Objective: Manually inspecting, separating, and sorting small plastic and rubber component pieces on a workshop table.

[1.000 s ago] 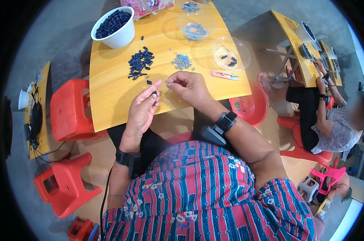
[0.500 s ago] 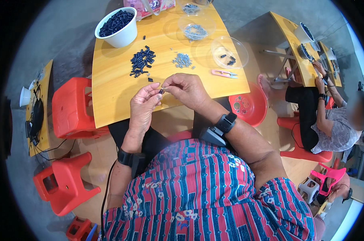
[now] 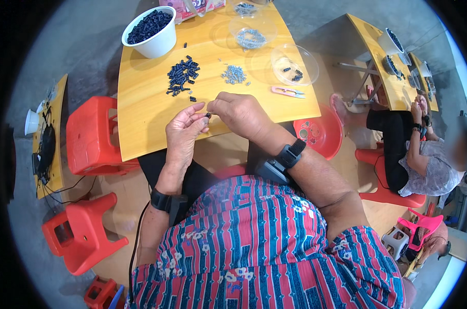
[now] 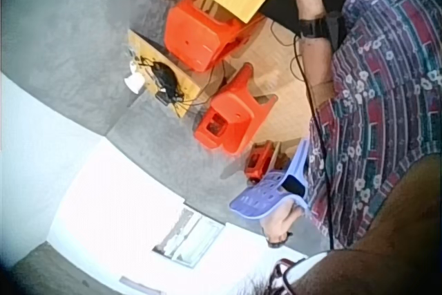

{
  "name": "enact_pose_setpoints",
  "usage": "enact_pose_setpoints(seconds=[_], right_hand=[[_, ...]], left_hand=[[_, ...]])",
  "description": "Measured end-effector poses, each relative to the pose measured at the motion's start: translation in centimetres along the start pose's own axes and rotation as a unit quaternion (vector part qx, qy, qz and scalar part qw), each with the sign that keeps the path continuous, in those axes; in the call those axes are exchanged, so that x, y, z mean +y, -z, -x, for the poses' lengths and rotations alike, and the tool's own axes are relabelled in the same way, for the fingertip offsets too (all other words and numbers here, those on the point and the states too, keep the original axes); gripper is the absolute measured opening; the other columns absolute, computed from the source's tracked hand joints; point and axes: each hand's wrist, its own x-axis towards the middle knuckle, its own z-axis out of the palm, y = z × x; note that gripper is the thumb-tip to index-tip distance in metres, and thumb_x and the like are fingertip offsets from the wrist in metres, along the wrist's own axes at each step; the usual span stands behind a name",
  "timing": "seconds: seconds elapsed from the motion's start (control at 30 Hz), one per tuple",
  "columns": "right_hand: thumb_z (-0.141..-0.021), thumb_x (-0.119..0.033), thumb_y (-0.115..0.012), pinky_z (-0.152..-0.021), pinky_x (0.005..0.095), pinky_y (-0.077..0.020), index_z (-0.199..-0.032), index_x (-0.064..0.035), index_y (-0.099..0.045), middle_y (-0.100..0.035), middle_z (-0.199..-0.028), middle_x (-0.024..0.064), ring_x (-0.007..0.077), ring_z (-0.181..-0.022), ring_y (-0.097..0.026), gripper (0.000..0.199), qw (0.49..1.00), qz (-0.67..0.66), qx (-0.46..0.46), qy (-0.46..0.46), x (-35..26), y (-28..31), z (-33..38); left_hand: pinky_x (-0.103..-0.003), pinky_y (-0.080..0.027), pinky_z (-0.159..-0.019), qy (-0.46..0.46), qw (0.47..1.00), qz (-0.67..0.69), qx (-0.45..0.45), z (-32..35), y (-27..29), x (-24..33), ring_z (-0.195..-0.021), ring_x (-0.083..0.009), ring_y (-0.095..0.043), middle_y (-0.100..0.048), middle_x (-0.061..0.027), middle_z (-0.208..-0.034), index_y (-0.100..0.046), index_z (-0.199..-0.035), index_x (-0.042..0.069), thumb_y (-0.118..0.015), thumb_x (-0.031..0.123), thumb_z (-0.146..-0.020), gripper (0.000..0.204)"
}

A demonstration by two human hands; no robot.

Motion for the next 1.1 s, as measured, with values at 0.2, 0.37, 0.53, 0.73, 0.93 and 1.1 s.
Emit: enact_pose_setpoints(seconds=[0.2,0.37,0.53,0.73,0.93,1.1], right_hand=[[-0.076,-0.014,-0.058,-0.061,0.0356,-0.0511,-0.088,-0.0072,-0.059,-0.055,-0.077,0.0082,0.0256,-0.071,-0.062,0.014,0.986,0.134,-0.051,0.086,-0.6,0.6,-0.4],[-0.076,-0.008,-0.059,-0.061,0.0353,-0.0517,-0.089,-0.0060,-0.060,-0.057,-0.079,0.0096,0.0258,-0.071,-0.062,0.014,0.989,0.115,-0.071,0.066,-0.4,0.0,-0.3],[-0.076,0.007,-0.059,-0.063,0.0290,-0.0533,-0.098,-0.0021,-0.065,-0.062,-0.082,0.0099,0.0198,-0.071,-0.065,0.025,0.996,-0.076,-0.036,-0.037,-0.2,-1.3,0.0],[-0.081,-0.002,-0.067,-0.063,0.0266,-0.0513,-0.104,-0.0038,-0.068,-0.065,-0.081,0.0090,0.0144,-0.073,-0.066,0.022,0.937,-0.248,0.055,-0.240,-0.4,-3.6,1.5],[-0.077,-0.010,-0.072,-0.063,0.0281,-0.0519,-0.101,-0.0029,-0.068,-0.065,-0.082,0.0112,0.0179,-0.069,-0.066,0.025,0.965,-0.189,0.060,-0.174,-0.4,-3.5,1.3],[-0.075,-0.011,-0.073,-0.062,0.0309,-0.0527,-0.097,-0.0042,-0.065,-0.065,-0.082,0.0117,0.0231,-0.069,-0.067,0.024,0.985,-0.105,0.071,-0.113,-0.5,-3.1,1.1]], left_hand=[[-0.021,-0.052,-0.066,-0.004,1.000,0.010,0.004,0.1,0.1,-0.6,-0.074,-0.0086,-0.061,-0.067,-0.0092,-0.089,-0.056,-0.123,-0.006,-0.065,-0.005,-0.083,0.041],[-0.022,-0.049,-0.067,-0.032,0.998,-0.047,0.017,0.1,-0.2,-0.8,-0.071,-0.0095,-0.059,-0.067,-0.0088,-0.089,-0.052,-0.127,-0.006,-0.064,-0.004,-0.084,0.044],[-0.022,-0.051,-0.067,0.021,0.996,0.079,0.030,0.2,0.0,-1.0,-0.074,-0.0091,-0.061,-0.066,-0.0084,-0.092,-0.053,-0.126,-0.003,-0.065,-0.003,-0.085,0.043],[-0.022,-0.051,-0.067,0.063,0.983,0.170,0.040,0.2,0.4,-1.4,-0.077,-0.0093,-0.061,-0.067,-0.0073,-0.094,-0.058,-0.116,0.000,-0.066,0.000,-0.085,0.032],[-0.023,-0.048,-0.072,0.079,0.978,0.184,0.052,0.1,0.4,-1.9,-0.083,-0.0100,-0.061,-0.067,-0.0063,-0.095,-0.058,-0.116,0.002,-0.066,0.004,-0.085,0.032],[-0.023,-0.045,-0.074,0.098,0.971,0.211,0.053,-0.1,0.0,-1.7,-0.086,-0.0101,-0.060,-0.067,-0.0064,-0.097,-0.056,-0.117,0.003,-0.065,0.005,-0.086,0.032]])
